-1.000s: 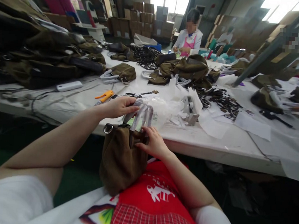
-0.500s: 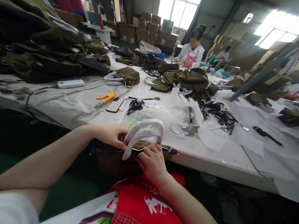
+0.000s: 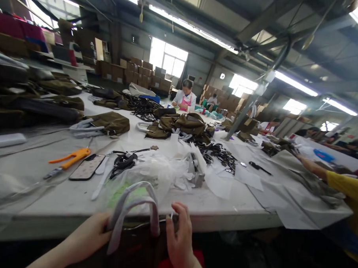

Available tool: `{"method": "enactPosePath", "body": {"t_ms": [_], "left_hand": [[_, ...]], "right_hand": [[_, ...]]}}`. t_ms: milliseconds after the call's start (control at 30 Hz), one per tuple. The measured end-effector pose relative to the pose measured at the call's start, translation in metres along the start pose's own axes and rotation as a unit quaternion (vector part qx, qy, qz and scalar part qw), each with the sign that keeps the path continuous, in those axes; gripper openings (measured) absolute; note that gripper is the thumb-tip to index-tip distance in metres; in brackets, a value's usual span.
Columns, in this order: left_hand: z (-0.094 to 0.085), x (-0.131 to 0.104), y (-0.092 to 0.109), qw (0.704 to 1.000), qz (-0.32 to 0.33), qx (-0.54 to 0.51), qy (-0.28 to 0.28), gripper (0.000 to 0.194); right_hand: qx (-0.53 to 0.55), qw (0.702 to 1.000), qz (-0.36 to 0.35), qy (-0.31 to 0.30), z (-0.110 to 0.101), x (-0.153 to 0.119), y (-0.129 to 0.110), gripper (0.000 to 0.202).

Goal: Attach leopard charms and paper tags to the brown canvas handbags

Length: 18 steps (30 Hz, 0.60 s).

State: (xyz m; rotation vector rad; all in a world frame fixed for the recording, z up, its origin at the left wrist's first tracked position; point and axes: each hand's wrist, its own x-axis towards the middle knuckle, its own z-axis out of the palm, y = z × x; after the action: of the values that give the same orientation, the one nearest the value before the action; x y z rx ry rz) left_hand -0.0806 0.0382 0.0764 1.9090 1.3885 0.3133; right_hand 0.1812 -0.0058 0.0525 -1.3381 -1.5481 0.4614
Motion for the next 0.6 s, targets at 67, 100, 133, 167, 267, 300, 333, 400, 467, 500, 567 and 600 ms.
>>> {"method": "enactPosePath", "body": {"t_ms": [67, 100, 133, 167, 267, 300, 333, 400, 467, 500, 567, 600], "left_hand": [[0.0, -0.004, 0.002, 0.999, 0.009, -0.041, -0.005, 0.028], [0.001, -0.005, 0.001, 0.998, 0.004, -0.055, 0.001, 0.028], [0.002, -0.005, -0.001, 0.998, -0.01, -0.059, 0.013, 0.028], [0.003, -0.005, -0.004, 0.997, -0.031, -0.059, 0.031, 0.029], [0.006, -0.007, -0.01, 0.99, -0.099, -0.058, 0.086, 0.034], [0.008, -0.009, -0.01, 0.987, -0.111, -0.064, 0.095, 0.036], [0.01, -0.011, -0.009, 0.986, -0.114, -0.077, 0.097, 0.038], [0.014, -0.016, -0.005, 0.984, -0.102, -0.114, 0.094, 0.04], [0.019, -0.019, 0.0, 0.981, -0.091, -0.142, 0.091, 0.039], [0.022, -0.02, 0.002, 0.98, -0.087, -0.151, 0.09, 0.038], [0.026, -0.021, 0.005, 0.979, -0.087, -0.162, 0.092, 0.035], [0.027, -0.022, 0.004, 0.978, -0.088, -0.166, 0.093, 0.034]], "right_hand": [[0.054, 0.992, 0.091, -0.067, 0.005, 0.002, 0.006, 0.042], [0.088, 0.983, 0.115, -0.112, 0.009, 0.002, 0.009, 0.049], [0.123, 0.972, 0.13, -0.154, 0.013, 0.0, 0.01, 0.057], [0.153, 0.959, 0.143, -0.192, 0.016, -0.002, 0.011, 0.066], [0.163, 0.899, 0.194, -0.357, 0.016, -0.011, 0.002, 0.077], [0.134, 0.879, 0.196, -0.414, 0.013, -0.012, -0.004, 0.073], [0.093, 0.866, 0.18, -0.458, 0.01, -0.011, -0.01, 0.065], [0.003, 0.903, 0.075, -0.424, 0.006, -0.004, -0.023, 0.039], [-0.045, 0.942, -0.038, -0.332, 0.007, 0.007, -0.031, 0.021], [-0.051, 0.946, -0.072, -0.312, 0.009, 0.012, -0.033, 0.024], [-0.044, 0.937, -0.096, -0.333, 0.015, 0.018, -0.036, 0.024], [-0.043, 0.927, -0.095, -0.359, 0.018, 0.019, -0.036, 0.027]]}}
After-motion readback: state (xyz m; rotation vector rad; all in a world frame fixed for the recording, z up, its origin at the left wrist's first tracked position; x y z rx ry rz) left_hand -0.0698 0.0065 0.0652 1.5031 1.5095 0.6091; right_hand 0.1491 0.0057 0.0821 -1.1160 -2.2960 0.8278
